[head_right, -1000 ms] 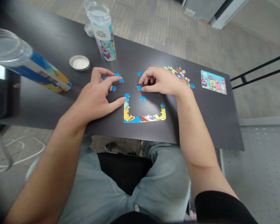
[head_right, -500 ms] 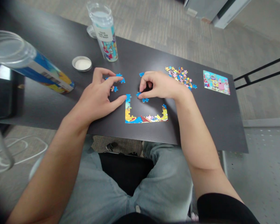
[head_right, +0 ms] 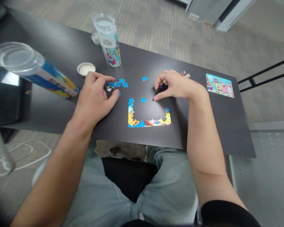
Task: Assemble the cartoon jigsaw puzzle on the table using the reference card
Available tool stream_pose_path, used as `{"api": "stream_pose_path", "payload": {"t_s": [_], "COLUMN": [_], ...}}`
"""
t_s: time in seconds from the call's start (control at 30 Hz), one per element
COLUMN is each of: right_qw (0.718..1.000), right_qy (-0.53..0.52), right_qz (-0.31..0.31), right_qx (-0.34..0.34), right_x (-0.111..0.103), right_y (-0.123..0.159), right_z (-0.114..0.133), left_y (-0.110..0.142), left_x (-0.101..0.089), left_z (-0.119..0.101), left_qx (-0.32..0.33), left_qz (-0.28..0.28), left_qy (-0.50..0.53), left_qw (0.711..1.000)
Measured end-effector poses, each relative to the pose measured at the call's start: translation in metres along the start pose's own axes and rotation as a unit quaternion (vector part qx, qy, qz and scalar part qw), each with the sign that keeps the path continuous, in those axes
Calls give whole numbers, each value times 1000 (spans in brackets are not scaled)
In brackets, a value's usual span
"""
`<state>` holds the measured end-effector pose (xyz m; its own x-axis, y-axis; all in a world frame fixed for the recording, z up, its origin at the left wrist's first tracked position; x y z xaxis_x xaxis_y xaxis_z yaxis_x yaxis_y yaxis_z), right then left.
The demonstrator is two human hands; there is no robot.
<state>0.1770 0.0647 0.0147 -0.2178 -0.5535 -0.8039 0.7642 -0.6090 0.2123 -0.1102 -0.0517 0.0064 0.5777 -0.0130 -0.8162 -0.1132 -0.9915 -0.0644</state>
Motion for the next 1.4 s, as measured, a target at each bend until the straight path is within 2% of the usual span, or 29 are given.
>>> {"api": "stream_pose_path", "payload": {"t_s": [0.13, 0.33, 0.53, 0.7, 0.8, 0.9, 1.03, 1.17, 1.4], "right_qw": [999, 995, 998, 999, 998, 997, 995, 995, 996], "right_qy": [-26, -2, 4, -9, -5, 21, 49, 65, 56], "right_qz": [-46, -95, -36, 2, -16, -40, -17, -22, -51], "right_qx": [10, -16, -43, -50, -54, -68, -87, -71, -40], "right_x": [-7, 6, 30, 27, 27, 38, 56, 49, 25], "right_y": [1, -19, -35, -29, -29, -33, -39, -36, -26], "right_z": [-5, 27, 48, 44, 47, 62, 79, 71, 49], "left_y": [2, 3, 2, 2, 2, 1, 0, 1, 5], "left_x": [2, 5, 8, 8, 11, 6, 0, -2, 0], "left_z": [-3, -13, -16, -20, -20, -15, -5, 3, -9], "left_qx": [4, 15, 29, 26, 4, -14, -33, -70, -66], "left_qz": [5, 44, 46, 55, 65, 28, -14, -13, 13], "left_qy": [-24, -19, -27, -10, -10, -8, -2, -15, -45], "left_qw": [1000, 999, 998, 998, 998, 999, 999, 997, 997]}}
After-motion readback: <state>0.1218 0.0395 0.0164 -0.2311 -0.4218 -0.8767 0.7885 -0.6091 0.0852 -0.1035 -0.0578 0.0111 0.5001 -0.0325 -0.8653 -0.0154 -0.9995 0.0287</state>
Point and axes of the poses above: each hand's wrist, its own y-axis away from the middle knuckle, its own x-axis out of the palm, z = x × y, the point moved 10 cm from there along -y, towards the middle knuckle, and after that the axes turned 12 degrees about z, right-handed, at the moved point
